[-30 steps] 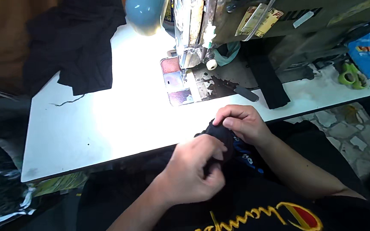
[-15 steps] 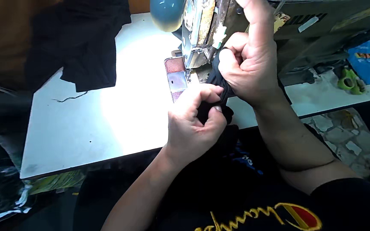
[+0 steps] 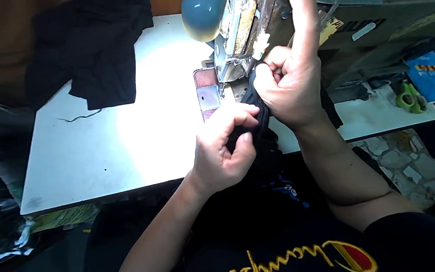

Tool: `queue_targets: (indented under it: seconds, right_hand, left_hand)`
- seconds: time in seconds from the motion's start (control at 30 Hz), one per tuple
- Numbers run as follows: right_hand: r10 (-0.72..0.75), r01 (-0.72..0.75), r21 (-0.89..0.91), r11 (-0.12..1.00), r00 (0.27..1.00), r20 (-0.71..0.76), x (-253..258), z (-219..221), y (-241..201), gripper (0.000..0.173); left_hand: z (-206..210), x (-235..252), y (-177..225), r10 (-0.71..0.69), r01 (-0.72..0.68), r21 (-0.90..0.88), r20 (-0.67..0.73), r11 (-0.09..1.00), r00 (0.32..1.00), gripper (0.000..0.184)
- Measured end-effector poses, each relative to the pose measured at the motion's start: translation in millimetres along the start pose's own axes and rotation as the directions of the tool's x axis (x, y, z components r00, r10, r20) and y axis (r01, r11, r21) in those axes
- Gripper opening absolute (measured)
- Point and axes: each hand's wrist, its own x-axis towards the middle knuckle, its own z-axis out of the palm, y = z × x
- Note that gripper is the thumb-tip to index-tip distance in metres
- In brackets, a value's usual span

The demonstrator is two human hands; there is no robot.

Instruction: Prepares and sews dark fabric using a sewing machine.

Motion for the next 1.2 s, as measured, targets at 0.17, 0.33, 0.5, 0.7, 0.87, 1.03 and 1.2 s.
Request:
queue_targets:
  seconds: [0.17,0.33,0.5,0.7,0.87,1.03,1.2]
  right_hand:
    - [0.086,-0.118,0.6,0.791,0.993,0.081,-28.5,-24.0,-5.3,0.07]
    - [-0.168,-0.533,0.696,0.481,0.723,0.67,-86.2,-54.8,0.1,0.035]
    - [-0.275,-0.305,0.783,0.543,0.816,0.509,-78.9,-103.3,-7.0,0.013]
    - [0.119,-0.303,0.533,0.79,0.929,0.352,-92.9,-104.9,15.6,0.025]
    - [0.326,-0.352,0.069,0.933,0.911,0.252,-115.3,-66.1,50.8,0.026]
    - [0.545,-0.443,-0.318,0.838,0.703,0.457,-103.2,-32.0,54.5,0.034]
    - [0.642,-0.476,-0.456,0.752,0.685,0.345,-94.8,-11.1,64.3,0.035]
  left_hand:
    - [-18.6,0.4,-10.4,0.071,-0.118,0.171,0.256,0.978,0.964,0.016]
    - [-26.1,8.6,11.2,-0.101,0.172,-0.269,0.259,0.948,0.961,0.01]
    - [-30.6,23.6,8.6,-0.236,0.45,-0.034,0.815,0.892,0.529,0.045]
    - [-53.7,1.4,-43.4,-0.562,0.629,-0.024,0.424,0.777,0.71,0.016]
    - [-43.9,12.9,-59.7,-0.628,0.535,0.458,0.068,0.71,0.776,0.023]
    - [-22.4,43.4,-120.0,-0.647,0.186,0.858,0.201,0.479,0.736,0.029]
    - [-3.0,54.8,-143.8,-0.579,0.218,0.896,0.052,0.387,0.814,0.036]
